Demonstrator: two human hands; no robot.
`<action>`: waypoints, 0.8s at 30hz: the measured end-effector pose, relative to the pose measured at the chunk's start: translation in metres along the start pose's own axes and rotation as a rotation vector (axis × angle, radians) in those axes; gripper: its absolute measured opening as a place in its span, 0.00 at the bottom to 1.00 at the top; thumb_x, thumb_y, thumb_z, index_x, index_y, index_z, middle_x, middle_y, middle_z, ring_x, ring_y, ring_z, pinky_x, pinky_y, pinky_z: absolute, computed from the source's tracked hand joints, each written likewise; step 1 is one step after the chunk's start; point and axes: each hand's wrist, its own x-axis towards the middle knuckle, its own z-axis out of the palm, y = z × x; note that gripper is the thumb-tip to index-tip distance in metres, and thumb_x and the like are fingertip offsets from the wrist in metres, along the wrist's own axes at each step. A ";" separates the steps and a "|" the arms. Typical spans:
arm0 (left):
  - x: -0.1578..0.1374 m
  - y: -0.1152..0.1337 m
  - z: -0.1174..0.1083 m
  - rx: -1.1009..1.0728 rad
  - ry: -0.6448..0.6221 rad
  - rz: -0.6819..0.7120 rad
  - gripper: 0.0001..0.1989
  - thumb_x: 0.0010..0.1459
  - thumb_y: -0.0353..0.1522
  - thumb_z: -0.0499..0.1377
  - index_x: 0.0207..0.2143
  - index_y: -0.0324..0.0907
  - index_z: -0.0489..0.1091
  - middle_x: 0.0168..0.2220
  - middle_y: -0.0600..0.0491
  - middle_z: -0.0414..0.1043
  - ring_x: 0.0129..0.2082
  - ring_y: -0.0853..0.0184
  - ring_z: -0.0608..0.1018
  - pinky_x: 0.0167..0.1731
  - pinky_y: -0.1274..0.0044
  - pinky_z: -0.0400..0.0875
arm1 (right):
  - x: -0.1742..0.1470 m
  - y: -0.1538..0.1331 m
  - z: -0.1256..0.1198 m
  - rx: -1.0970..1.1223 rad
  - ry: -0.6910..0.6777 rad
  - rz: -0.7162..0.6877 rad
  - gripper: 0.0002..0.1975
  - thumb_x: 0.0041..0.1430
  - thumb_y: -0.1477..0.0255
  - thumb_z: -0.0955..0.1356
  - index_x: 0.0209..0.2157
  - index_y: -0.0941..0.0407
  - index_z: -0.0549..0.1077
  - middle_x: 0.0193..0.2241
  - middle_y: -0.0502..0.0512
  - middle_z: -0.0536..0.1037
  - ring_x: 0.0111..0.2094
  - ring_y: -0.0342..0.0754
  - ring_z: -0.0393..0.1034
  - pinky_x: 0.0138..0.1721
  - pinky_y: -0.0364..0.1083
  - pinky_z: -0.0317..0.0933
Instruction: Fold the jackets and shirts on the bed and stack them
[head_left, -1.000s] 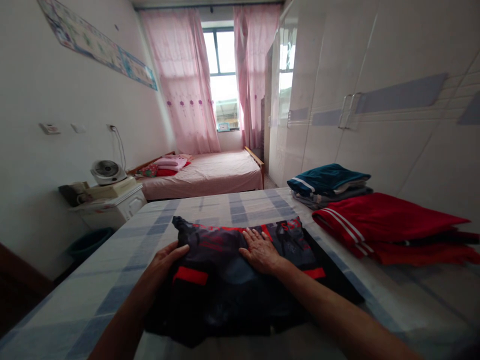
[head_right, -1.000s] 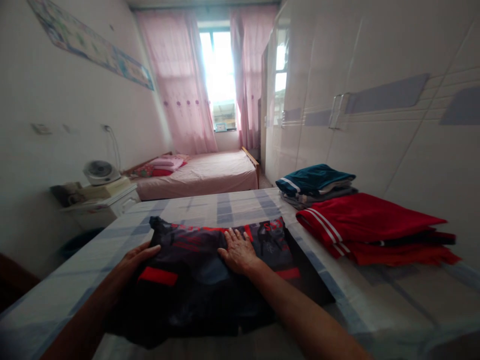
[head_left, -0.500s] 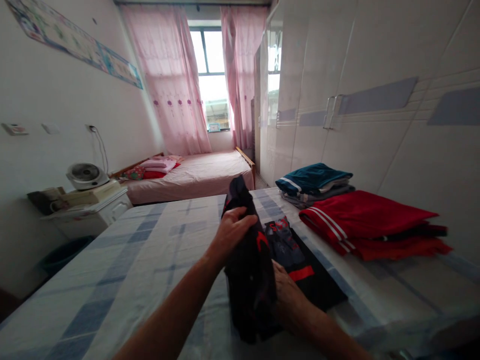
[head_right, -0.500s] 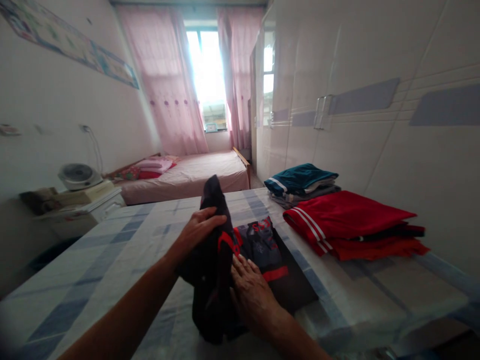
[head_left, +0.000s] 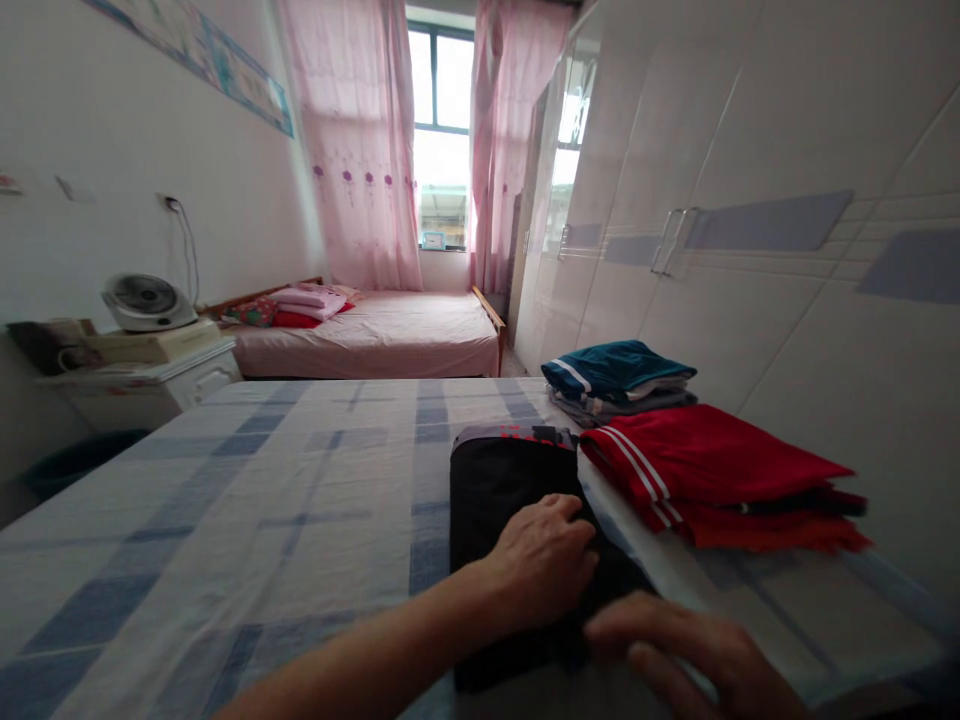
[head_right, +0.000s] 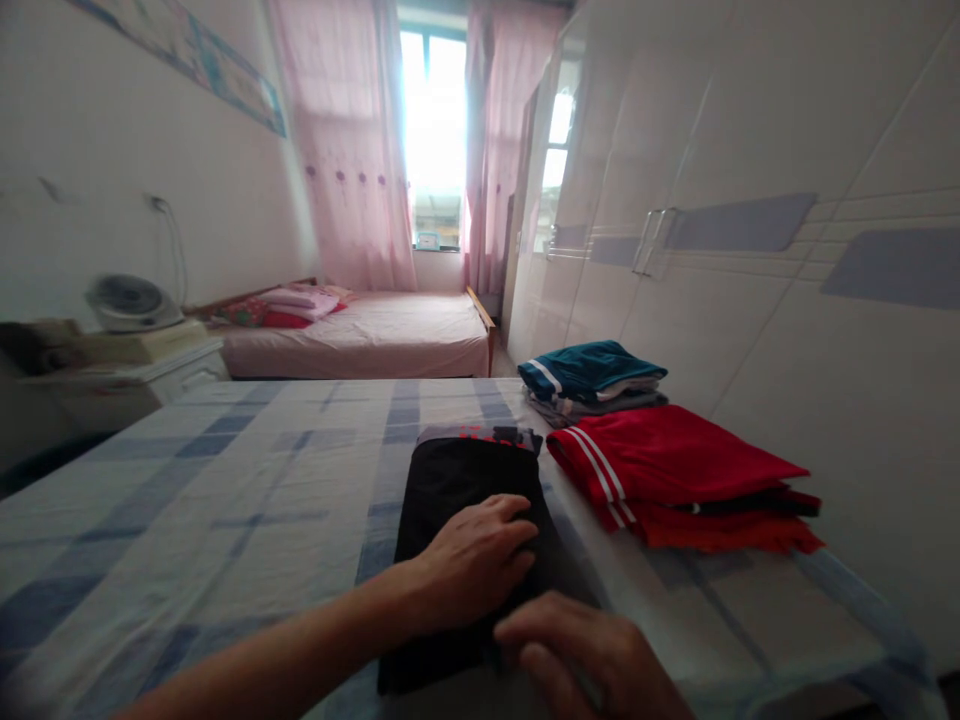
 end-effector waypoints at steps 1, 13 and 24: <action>-0.013 0.001 -0.004 0.045 0.022 0.057 0.10 0.58 0.31 0.52 0.38 0.39 0.72 0.48 0.46 0.68 0.49 0.61 0.70 0.52 0.70 0.63 | 0.007 -0.002 -0.006 -0.004 0.058 0.000 0.15 0.61 0.63 0.61 0.47 0.42 0.72 0.46 0.50 0.76 0.47 0.50 0.70 0.47 0.45 0.65; -0.065 -0.031 0.031 0.332 -0.068 0.428 0.25 0.58 0.46 0.52 0.56 0.52 0.60 0.60 0.52 0.59 0.59 0.58 0.61 0.57 0.64 0.54 | 0.185 0.064 0.062 -0.358 -0.239 -0.038 0.29 0.63 0.55 0.54 0.63 0.49 0.49 0.65 0.54 0.43 0.65 0.50 0.34 0.62 0.56 0.29; -0.063 -0.034 0.005 0.141 0.081 0.471 0.14 0.62 0.37 0.49 0.45 0.45 0.70 0.49 0.53 0.72 0.50 0.68 0.71 0.53 0.76 0.62 | 0.143 0.076 0.056 -0.463 0.251 0.127 0.30 0.58 0.66 0.61 0.61 0.59 0.56 0.64 0.58 0.51 0.64 0.51 0.39 0.62 0.52 0.36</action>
